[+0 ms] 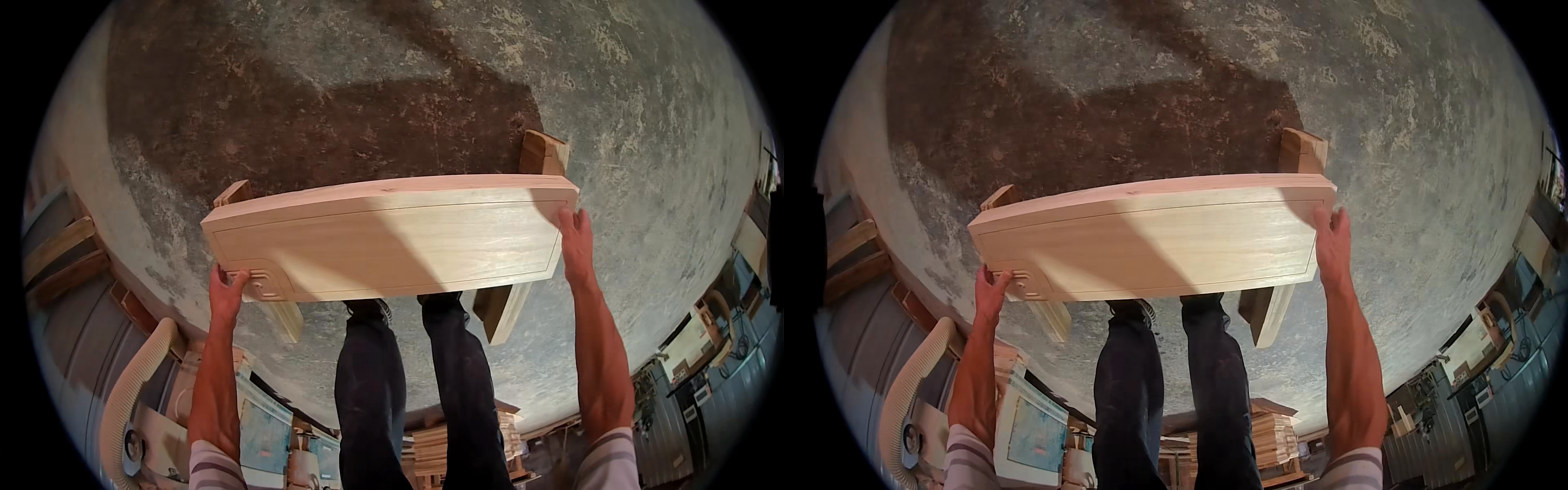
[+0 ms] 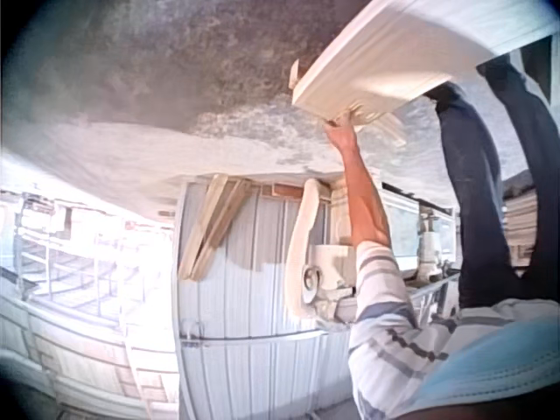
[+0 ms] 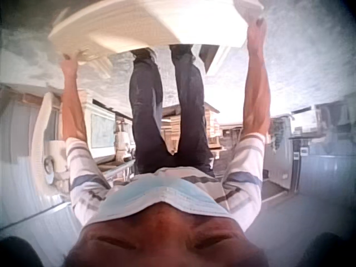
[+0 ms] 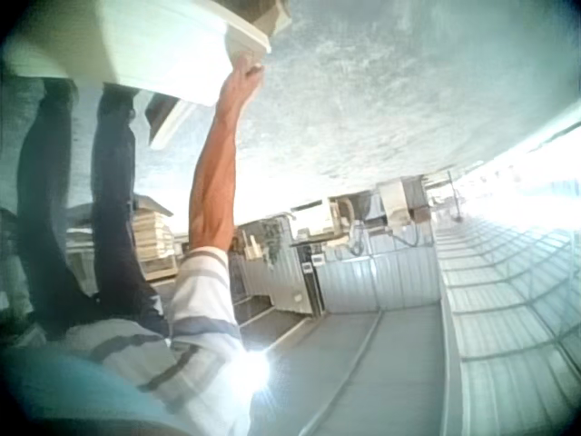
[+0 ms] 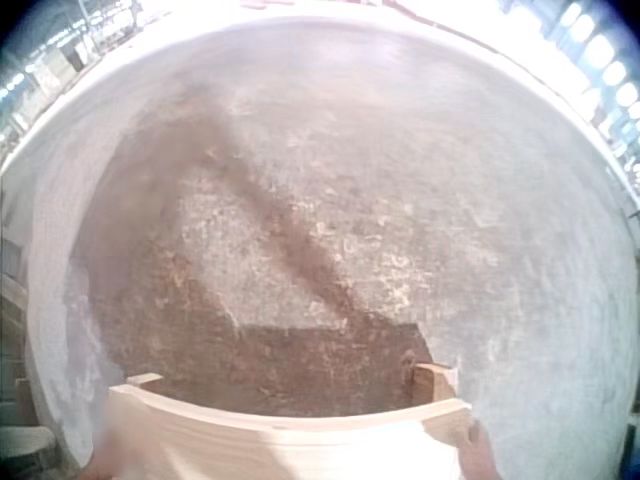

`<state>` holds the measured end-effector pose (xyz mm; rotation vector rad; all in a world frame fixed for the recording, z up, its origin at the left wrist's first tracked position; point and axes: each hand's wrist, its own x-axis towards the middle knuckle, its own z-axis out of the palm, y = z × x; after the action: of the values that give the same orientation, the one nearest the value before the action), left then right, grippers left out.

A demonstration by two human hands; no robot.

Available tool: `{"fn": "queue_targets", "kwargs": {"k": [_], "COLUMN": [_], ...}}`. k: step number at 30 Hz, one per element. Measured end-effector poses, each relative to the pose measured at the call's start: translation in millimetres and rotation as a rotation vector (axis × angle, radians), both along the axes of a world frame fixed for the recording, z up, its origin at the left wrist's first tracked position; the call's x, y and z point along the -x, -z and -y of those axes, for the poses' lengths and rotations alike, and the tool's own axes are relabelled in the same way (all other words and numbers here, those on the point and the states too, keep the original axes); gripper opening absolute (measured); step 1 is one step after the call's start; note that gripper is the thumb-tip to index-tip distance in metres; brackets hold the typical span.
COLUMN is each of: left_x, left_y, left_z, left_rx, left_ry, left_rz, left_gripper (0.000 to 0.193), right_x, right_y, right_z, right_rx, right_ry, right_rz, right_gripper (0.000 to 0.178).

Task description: The person repeatedly picks up rectangular wooden panels from a stack and rubs their edges and surfaces against a stationary belt sander. The person handles the panels one at a time, flipping them to sand different sides before placing them back on the stack.

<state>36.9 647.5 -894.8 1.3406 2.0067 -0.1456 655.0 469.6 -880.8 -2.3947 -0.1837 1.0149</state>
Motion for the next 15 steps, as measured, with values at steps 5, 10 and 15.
{"fn": "queue_targets", "kwargs": {"k": [5,10,15], "left_x": [-130,-286,-331], "left_y": [-38,-29,1], "left_z": [-41,-34,-23], "left_rx": [-0.269,-0.184,0.117], "left_ry": [0.588,0.981,0.938], "left_rz": [-0.101,0.234,0.353], "left_gripper": [0.065,0.061,0.052], "right_x": [48,151,178], "right_y": [-41,-30,0], "right_z": [103,98,70], "right_rx": [0.01,0.067,-0.123], "right_ry": [0.354,0.837,0.938], "right_rz": [-0.012,-0.578,-0.724], "right_gripper": [0.035,0.047,0.048]}}
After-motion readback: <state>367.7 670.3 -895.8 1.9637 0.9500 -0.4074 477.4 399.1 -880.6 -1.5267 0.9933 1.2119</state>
